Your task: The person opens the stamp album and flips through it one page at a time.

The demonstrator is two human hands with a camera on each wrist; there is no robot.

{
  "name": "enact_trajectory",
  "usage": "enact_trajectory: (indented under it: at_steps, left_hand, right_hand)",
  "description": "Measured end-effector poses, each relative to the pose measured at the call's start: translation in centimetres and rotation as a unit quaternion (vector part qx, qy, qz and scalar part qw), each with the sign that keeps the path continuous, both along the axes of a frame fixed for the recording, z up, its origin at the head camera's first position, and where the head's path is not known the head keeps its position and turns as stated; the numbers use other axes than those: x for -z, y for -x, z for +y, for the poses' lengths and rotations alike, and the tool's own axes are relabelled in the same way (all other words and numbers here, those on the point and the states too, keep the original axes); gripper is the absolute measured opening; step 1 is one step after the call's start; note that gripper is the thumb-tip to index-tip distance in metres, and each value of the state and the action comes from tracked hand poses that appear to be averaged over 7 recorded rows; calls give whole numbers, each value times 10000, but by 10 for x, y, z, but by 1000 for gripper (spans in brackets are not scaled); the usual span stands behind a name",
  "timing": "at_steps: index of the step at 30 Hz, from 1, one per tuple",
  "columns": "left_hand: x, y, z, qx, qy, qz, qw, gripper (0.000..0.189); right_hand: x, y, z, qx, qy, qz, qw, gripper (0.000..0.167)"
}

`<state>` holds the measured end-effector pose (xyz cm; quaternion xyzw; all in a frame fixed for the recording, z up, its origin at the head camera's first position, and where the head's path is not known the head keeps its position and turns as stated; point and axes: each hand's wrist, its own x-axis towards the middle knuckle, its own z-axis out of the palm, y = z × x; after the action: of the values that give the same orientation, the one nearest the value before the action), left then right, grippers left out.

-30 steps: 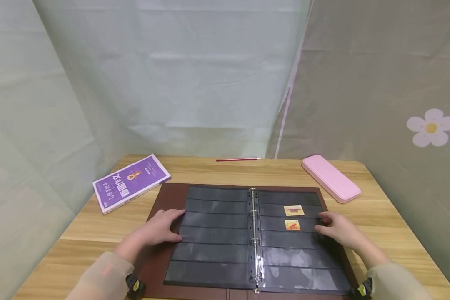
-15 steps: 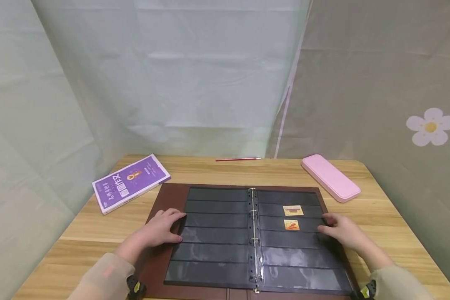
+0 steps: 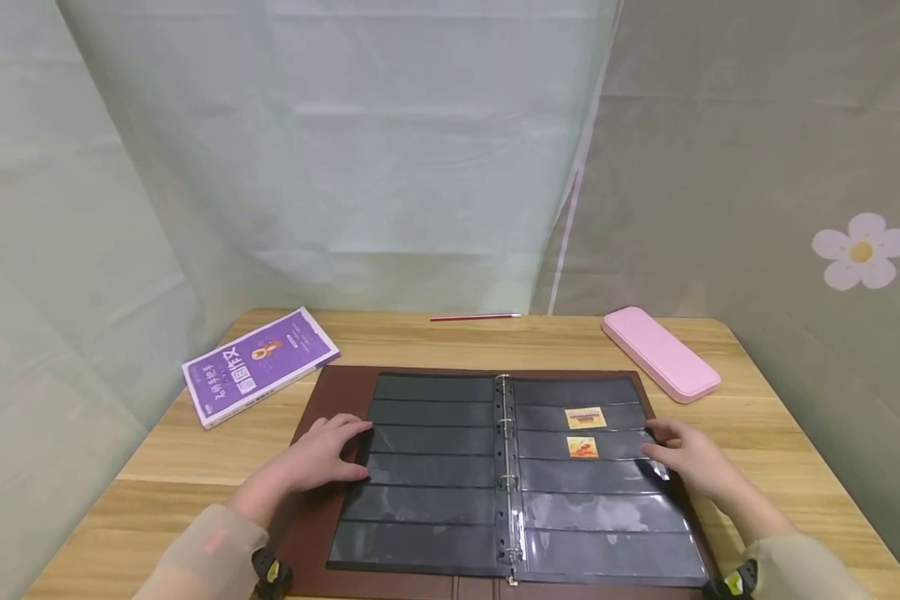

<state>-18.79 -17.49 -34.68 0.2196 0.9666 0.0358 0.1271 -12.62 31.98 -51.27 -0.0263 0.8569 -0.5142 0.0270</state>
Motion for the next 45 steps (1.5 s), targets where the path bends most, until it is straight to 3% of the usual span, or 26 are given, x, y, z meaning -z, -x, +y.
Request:
enact_trajectory:
  at_steps: [8, 14, 19, 25, 34, 45]
  left_hand:
    - [-2, 0, 1, 36, -218, -23, 9998, 70]
    - [-4, 0, 2, -40, -447, -143, 9989, 71]
    - [-6, 2, 4, -43, -512, -152, 9986, 71]
    - [-9, 5, 9, -81, -573, -216, 9981, 70]
    - [-17, 11, 18, -80, -512, -230, 9984, 70]
    - [-23, 13, 24, -51, -583, -272, 9979, 69]
  right_hand:
    - [-2, 0, 3, 124, 701, -335, 9969, 56]
    - [-7, 0, 9, -13, 1073, -496, 9930, 56]
    - [-14, 0, 18, -394, 1270, -506, 9898, 56]
    - [-31, -3, 31, -1142, 1619, -563, 9786, 61]
    - [-56, -3, 39, -1480, 1092, -435, 9820, 66]
    - [-80, 3, 28, -1355, 1249, -31, 9829, 66]
